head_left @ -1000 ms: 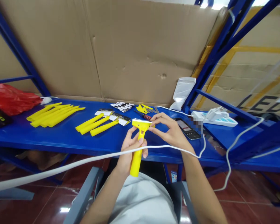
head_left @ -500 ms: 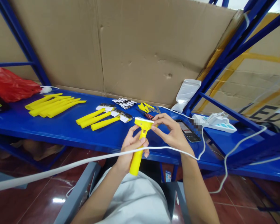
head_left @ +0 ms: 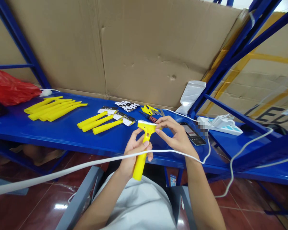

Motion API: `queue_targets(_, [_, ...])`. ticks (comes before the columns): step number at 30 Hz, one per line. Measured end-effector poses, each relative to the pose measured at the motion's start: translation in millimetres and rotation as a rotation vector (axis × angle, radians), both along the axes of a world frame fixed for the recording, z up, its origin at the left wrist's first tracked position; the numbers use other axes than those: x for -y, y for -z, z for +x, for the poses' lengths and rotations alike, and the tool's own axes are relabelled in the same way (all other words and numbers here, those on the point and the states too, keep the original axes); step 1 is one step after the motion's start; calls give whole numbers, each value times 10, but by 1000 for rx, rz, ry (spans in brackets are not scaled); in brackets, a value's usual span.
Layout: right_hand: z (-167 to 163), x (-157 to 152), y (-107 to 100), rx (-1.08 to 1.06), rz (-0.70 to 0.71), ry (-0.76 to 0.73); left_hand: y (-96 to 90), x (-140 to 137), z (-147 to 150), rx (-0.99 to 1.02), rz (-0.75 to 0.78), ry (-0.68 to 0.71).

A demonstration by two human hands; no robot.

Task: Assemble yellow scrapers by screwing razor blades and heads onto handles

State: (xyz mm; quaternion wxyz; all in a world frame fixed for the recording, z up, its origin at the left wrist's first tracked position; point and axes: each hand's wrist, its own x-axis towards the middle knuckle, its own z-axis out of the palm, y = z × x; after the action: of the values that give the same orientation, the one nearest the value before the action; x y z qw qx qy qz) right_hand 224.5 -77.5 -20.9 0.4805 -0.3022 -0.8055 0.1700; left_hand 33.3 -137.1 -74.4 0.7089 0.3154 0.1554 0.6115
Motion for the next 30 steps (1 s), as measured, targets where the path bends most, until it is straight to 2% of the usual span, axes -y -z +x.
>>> queue_targets(7, [1, -23, 29, -18, -15, 7, 2, -6, 4, 3, 9, -2])
queue_targets(16, [17, 6, 11, 88, 159, 23, -23, -20, -19, 20, -43, -21])
queue_targets(23, [-5, -10, -19, 189, 131, -2, -31, 2, 19, 107, -102, -104])
queue_targets(26, [57, -209, -164, 306, 116, -26, -85, -1, 33, 133, -155, -162])
queue_targets(30, [201, -753, -354, 454, 52, 75, -221, -134, 71, 184, -243, -275])
